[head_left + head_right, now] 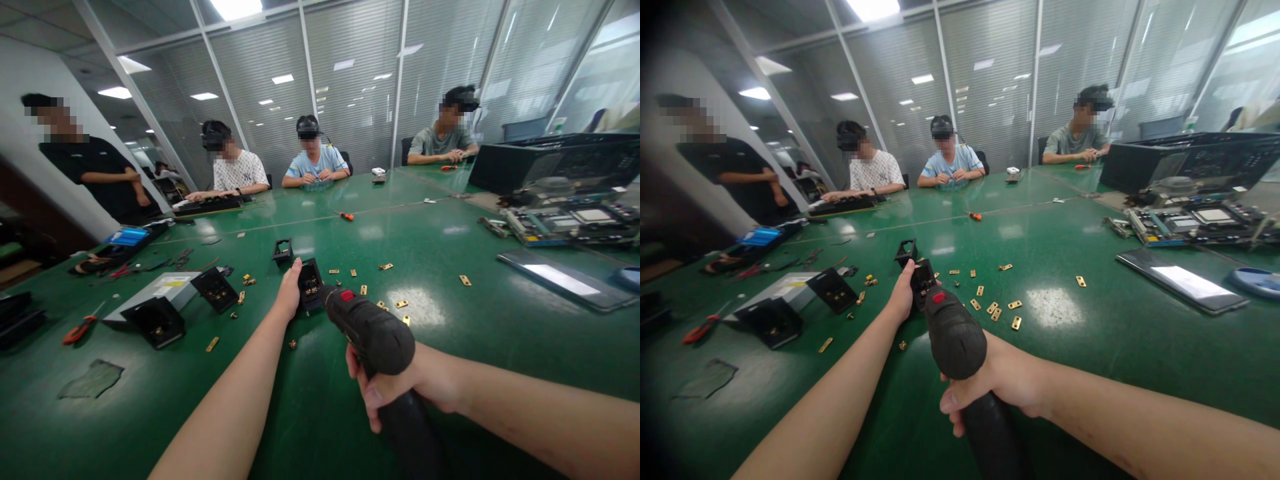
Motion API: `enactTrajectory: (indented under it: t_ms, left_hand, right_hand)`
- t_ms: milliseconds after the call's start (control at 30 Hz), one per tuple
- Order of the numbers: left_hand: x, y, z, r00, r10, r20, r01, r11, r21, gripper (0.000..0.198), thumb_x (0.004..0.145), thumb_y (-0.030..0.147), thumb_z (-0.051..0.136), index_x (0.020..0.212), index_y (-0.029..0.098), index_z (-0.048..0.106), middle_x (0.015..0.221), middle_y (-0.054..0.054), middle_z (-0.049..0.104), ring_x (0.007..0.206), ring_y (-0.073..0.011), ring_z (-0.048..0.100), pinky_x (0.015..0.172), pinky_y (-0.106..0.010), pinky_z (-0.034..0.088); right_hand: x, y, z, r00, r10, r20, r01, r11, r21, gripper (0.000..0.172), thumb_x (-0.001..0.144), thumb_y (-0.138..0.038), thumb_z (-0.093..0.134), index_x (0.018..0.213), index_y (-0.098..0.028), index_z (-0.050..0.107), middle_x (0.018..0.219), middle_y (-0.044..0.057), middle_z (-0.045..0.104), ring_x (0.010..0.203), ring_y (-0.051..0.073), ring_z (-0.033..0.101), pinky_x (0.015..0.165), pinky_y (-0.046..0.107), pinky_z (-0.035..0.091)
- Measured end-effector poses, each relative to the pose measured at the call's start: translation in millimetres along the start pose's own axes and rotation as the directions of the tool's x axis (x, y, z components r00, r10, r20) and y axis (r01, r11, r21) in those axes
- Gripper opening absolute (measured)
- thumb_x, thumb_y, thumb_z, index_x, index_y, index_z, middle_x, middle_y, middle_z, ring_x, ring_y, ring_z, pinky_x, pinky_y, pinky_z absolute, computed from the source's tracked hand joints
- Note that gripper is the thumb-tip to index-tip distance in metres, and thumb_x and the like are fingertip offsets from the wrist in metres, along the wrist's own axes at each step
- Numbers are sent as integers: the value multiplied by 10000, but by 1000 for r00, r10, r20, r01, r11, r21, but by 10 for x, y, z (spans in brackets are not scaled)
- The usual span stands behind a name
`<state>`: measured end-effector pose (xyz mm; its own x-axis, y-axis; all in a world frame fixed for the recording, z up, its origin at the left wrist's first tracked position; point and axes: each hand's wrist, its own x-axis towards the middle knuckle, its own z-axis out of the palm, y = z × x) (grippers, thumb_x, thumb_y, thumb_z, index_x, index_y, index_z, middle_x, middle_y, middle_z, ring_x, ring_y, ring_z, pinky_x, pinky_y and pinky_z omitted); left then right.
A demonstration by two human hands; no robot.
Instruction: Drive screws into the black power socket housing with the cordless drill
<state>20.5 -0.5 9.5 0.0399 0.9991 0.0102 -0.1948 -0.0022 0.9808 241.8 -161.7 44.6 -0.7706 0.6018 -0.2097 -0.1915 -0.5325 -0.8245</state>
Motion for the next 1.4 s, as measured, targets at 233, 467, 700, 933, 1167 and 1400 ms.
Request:
enactTrajectory:
  t_ms: [233, 467, 700, 933, 1167, 1400]
  left_hand:
    - [-12, -4, -5, 1000, 17, 17, -17, 1000, 2, 579, 758, 720, 582, 862, 153, 636, 739, -97, 731, 655, -254, 708, 617, -362, 558]
    - [-13, -12, -4, 999, 40, -23, -40, 999, -20, 575, 728, 703, 632, 919, 160, 633, 797, -79, 734, 702, -245, 710, 664, -353, 545]
    - [-43, 1, 12, 998, 68, 0, -68, 998, 5, 571, 731, 703, 630, 909, 161, 634, 772, -71, 725, 682, -244, 700, 656, -355, 535]
    - [-7, -7, -6, 998, 63, 10, -63, 998, 5, 594, 734, 704, 627, 953, 152, 642, 787, -81, 731, 680, -239, 695, 689, -363, 532]
    - [4, -29, -27, 997, 77, 23, -76, 997, -14, 549, 761, 678, 619, 936, 158, 644, 775, -71, 719, 693, -226, 689, 718, -351, 523]
    - [12, -42, -26, 997, 67, 38, -66, 998, -6, 590, 745, 706, 609, 958, 157, 647, 769, -73, 717, 657, -221, 680, 714, -357, 523]
  right_hand:
    - [-12, -30, 28, 1000, -5, -12, 5, 1000, -5, 426, 561, -163, 843, 884, -140, 566, 613, 15, 701, 526, 155, 667, 554, 245, 490]
    - [8, -33, 36, 1000, 5, -19, -5, 1000, 13, 413, 538, -159, 856, 839, -136, 573, 591, 18, 694, 516, 153, 662, 546, 249, 505]
    - [10, -1, 33, 1000, -24, -14, 24, 1000, -12, 371, 573, -183, 838, 841, -137, 585, 603, 24, 696, 513, 158, 663, 537, 255, 511]
    - [9, -26, 38, 999, -22, -37, 20, 999, -47, 391, 562, -194, 850, 857, -126, 602, 613, 34, 698, 512, 160, 660, 551, 269, 515]
    - [-7, -54, 54, 999, -13, -42, 12, 999, -32, 383, 531, -189, 849, 812, -138, 594, 591, 25, 696, 510, 161, 658, 549, 266, 510]
    - [-17, -53, 56, 999, -1, -49, -1, 999, -50, 419, 538, -197, 860, 853, -134, 591, 602, 29, 700, 522, 159, 661, 550, 254, 501]
